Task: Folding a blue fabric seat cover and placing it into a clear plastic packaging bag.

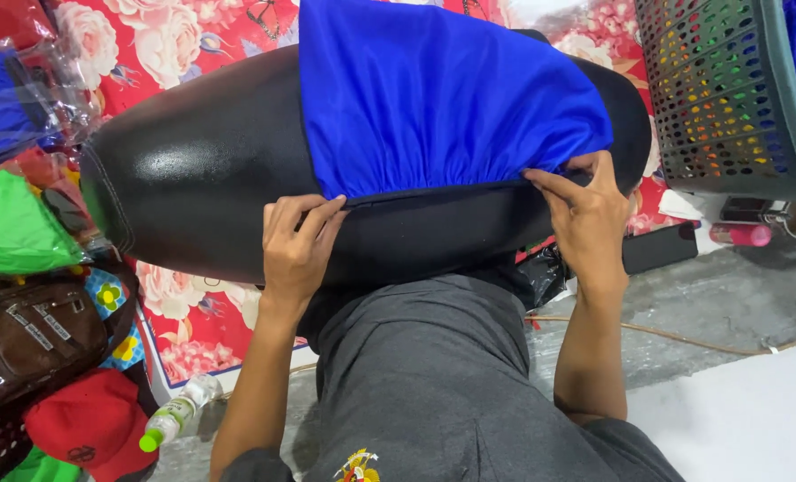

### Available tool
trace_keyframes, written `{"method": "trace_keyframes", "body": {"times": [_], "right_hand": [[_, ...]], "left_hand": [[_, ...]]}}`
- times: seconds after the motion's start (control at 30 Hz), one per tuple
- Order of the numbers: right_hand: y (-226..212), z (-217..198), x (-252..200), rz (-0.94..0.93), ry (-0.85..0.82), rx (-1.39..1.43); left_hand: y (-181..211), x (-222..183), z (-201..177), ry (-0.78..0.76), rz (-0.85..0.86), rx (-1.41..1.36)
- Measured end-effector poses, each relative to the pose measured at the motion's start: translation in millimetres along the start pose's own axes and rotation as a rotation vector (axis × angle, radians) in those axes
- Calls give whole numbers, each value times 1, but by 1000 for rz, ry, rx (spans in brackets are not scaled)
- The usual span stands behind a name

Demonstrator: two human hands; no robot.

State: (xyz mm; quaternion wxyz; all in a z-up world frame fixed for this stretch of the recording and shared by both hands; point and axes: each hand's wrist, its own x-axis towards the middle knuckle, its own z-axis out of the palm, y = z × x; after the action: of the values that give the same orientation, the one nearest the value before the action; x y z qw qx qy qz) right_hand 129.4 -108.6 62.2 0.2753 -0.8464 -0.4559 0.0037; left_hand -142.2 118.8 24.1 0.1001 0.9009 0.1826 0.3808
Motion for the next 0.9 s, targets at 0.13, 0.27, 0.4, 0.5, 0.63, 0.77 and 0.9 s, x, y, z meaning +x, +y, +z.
{"method": "trace_keyframes", "body": {"times": [0.13, 0.27, 0.4, 0.5, 0.63, 0.77, 0.9], "right_hand": [[10, 5, -1, -3, -1, -23], [16, 7, -3, -22, -26, -35], [5, 1, 0, -12, -30, -45], [4, 0, 0, -8, -29, -42], [-1, -5, 1, -10, -26, -16], [11, -2, 0, -28, -14, 9], [46, 10, -1, -57, 28, 147]], "left_hand": [[11, 25, -14, -26, -15, -8], [14, 39, -13, -59, 118, 56], [10, 36, 2, -116, 158, 47], [10, 34, 1, -171, 94, -15], [7, 33, 0, -200, 120, 23], [3, 33, 1, -212, 183, 32], [4, 30, 7, -150, 178, -14]]}}
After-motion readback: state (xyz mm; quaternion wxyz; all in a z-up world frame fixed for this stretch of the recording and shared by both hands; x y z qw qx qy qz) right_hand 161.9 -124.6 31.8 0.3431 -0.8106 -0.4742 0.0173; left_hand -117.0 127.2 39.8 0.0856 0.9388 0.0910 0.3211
